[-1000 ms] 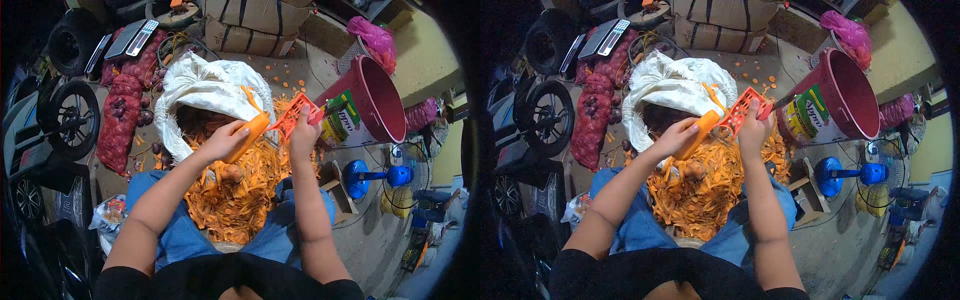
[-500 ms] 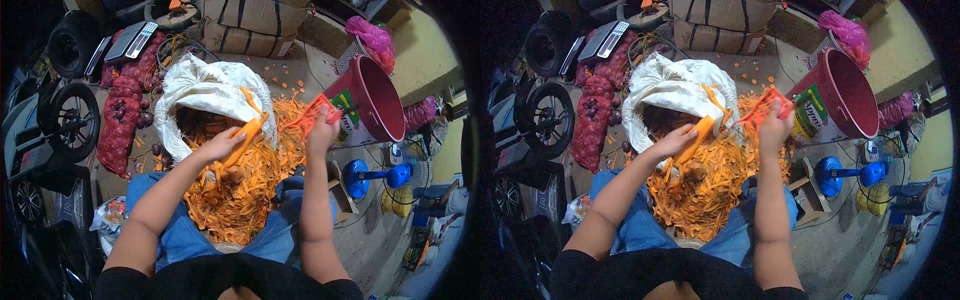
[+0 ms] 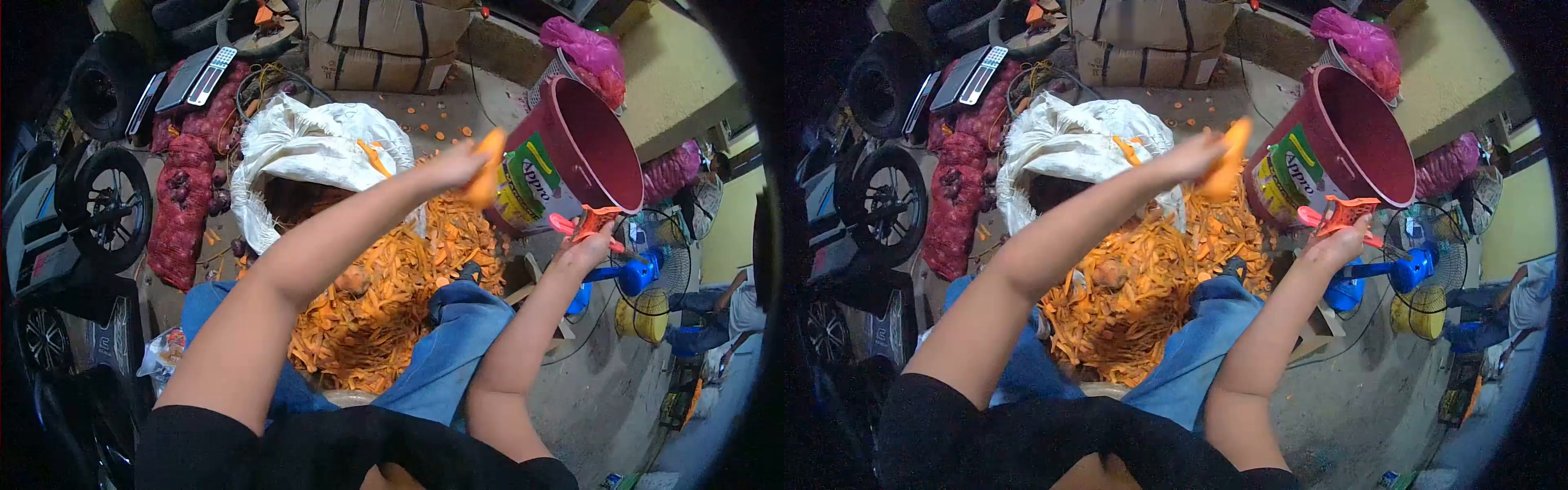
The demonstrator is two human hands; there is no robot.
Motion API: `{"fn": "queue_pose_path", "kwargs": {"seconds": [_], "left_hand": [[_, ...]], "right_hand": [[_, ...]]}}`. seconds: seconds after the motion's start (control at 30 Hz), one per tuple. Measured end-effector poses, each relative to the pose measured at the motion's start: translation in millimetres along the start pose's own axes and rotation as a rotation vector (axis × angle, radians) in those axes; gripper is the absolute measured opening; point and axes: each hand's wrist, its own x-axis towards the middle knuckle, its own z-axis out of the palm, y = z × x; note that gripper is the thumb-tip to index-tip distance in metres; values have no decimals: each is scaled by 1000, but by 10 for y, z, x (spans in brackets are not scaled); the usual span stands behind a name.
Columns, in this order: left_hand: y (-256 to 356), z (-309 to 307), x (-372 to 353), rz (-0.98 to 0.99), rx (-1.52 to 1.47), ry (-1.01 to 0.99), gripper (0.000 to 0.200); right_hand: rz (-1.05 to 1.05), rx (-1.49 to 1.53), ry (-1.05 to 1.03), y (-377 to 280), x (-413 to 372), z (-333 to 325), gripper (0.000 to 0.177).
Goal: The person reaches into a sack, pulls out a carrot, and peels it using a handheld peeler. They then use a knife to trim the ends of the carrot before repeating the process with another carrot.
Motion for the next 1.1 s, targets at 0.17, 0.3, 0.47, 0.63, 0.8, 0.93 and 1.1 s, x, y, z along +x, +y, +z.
{"fn": "queue_pose_path", "kwargs": {"seconds": [0.17,0.3,0.47,0.63,0.8,0.93,1.1], "left_hand": [[1025,267,284,651,-1,378,39],[395,-38,60,663,404,204,39],[-1779,-1207,-143,-78,841,139,35],[-2883,-1663,-908,-347,900,245,27],[-3294,-1568,-1231,-487,1040,156,26],[-3410,-1761,-1194,-403,1132,156,23],[-3281,-2019,-1141,-485,1424,-57,27]], "right_hand": [[67,-134,-9,2,76,-71,27],[95,-145,-97,73,134,-116,24],[151,-167,-151,165,82,-67,22],[157,-165,-276,398,89,1,23],[207,-194,-383,553,-75,183,24],[237,-185,-321,669,-172,309,22],[302,-196,-386,774,-322,452,20]]}}
